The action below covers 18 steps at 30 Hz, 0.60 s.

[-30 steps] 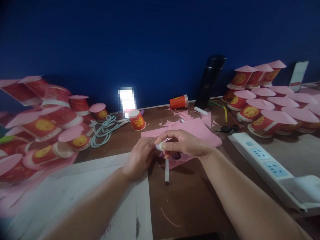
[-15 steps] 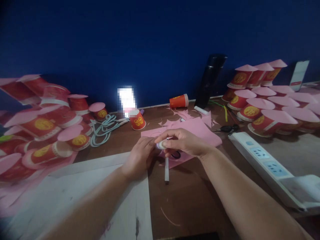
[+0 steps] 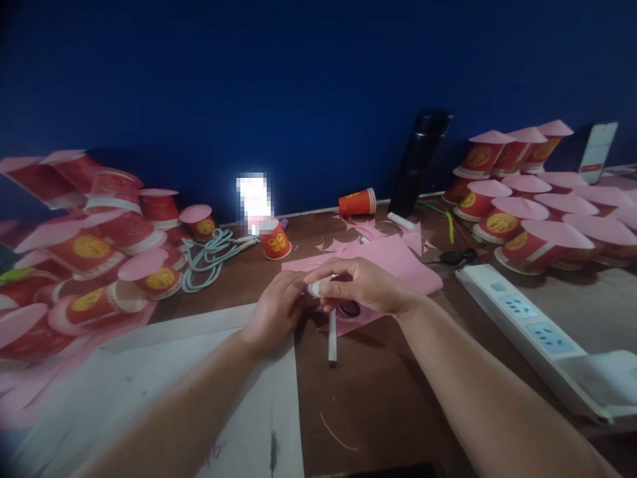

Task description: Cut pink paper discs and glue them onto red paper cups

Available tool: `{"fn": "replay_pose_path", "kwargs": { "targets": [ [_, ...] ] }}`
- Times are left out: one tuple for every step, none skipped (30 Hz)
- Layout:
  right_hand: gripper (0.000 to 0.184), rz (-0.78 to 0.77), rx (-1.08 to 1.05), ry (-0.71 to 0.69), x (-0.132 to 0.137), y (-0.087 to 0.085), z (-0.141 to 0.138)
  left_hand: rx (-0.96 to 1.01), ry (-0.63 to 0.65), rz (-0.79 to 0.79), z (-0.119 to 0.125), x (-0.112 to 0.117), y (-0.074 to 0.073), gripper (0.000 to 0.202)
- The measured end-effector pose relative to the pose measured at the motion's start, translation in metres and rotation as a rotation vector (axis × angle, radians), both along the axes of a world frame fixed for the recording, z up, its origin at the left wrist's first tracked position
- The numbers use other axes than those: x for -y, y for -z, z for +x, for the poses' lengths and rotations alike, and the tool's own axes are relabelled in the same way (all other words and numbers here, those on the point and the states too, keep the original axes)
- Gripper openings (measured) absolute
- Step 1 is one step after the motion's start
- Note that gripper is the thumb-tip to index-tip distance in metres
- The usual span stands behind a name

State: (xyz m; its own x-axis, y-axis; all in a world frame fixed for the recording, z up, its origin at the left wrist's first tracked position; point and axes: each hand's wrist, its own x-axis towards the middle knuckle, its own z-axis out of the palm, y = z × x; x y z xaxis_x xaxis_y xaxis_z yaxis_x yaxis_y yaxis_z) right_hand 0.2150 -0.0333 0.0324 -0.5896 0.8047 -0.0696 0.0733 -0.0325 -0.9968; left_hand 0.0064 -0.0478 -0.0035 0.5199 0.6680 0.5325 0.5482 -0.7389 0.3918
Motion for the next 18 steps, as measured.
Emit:
{"fn": "replay_pose_path", "kwargs": {
  "targets": [
    [0.036,-0.004,-0.01,0.007,0.0,0.0,0.0,0.01,-0.002,0.003,-0.001,-0.001,0.0,0.027],
    [0.038,-0.01,-0.03,0.021,-0.001,0.001,-0.001,0.02,-0.009,0.007,-0.002,-0.002,0.0,0.027],
    [0.039,-0.018,-0.058,0.045,-0.001,0.001,-0.001,0.027,-0.027,0.011,-0.004,-0.003,0.0,0.027],
    [0.04,-0.025,-0.086,0.083,-0.002,0.002,-0.001,0.032,-0.059,0.013,-0.006,-0.004,0.0,0.028],
    [0.041,-0.026,-0.106,0.138,-0.004,0.003,-0.001,0.034,-0.102,0.015,-0.01,-0.005,0.001,0.03],
    [0.041,-0.017,-0.109,0.197,-0.005,0.004,-0.002,0.037,-0.157,0.019,-0.014,-0.006,0.001,0.031],
    [0.042,-0.001,-0.085,0.252,-0.007,0.006,-0.002,0.037,-0.215,0.02,-0.019,-0.007,0.002,0.033],
    [0.042,0.021,-0.032,0.301,-0.008,0.009,-0.002,0.035,-0.266,0.019,-0.024,-0.007,0.004,0.033],
    [0.042,0.051,0.043,0.339,-0.009,0.011,-0.003,0.03,-0.307,0.017,-0.03,-0.007,0.005,0.032],
    [0.042,0.091,0.127,0.368,-0.01,0.014,-0.004,0.018,-0.332,0.011,-0.034,-0.007,0.007,0.03],
    [0.042,0.141,0.211,0.387,-0.011,0.017,-0.005,0.007,-0.347,0.007,-0.039,-0.006,0.009,0.028],
    [0.043,0.202,0.287,0.4,-0.011,0.02,-0.006,0.0,-0.357,0.002,-0.042,-0.005,0.011,0.026],
    [0.043,0.274,0.349,0.412,-0.011,0.022,-0.007,-0.003,-0.363,-0.002,-0.044,-0.004,0.012,0.024],
    [0.042,0.348,0.399,0.419,-0.01,0.023,-0.008,0.0,-0.373,-0.004,-0.045,-0.004,0.014,0.023],
    [0.042,0.414,0.442,0.425,-0.01,0.025,-0.009,0.005,-0.388,-0.004,-0.046,-0.003,0.014,0.023],
    [0.042,0.469,0.481,0.435,-0.01,0.025,-0.009,0.006,-0.403,-0.002,-0.046,-0.004,0.014,0.023],
    [0.042,0.512,0.517,0.448,-0.01,0.025,-0.008,0.0,-0.416,-0.001,-0.046,-0.004,0.014,0.023],
    [0.042,0.542,0.55,0.459,-0.01,0.025,-0.008,-0.008,-0.426,-0.004,-0.046,-0.005,0.013,0.023]
  ]
}}
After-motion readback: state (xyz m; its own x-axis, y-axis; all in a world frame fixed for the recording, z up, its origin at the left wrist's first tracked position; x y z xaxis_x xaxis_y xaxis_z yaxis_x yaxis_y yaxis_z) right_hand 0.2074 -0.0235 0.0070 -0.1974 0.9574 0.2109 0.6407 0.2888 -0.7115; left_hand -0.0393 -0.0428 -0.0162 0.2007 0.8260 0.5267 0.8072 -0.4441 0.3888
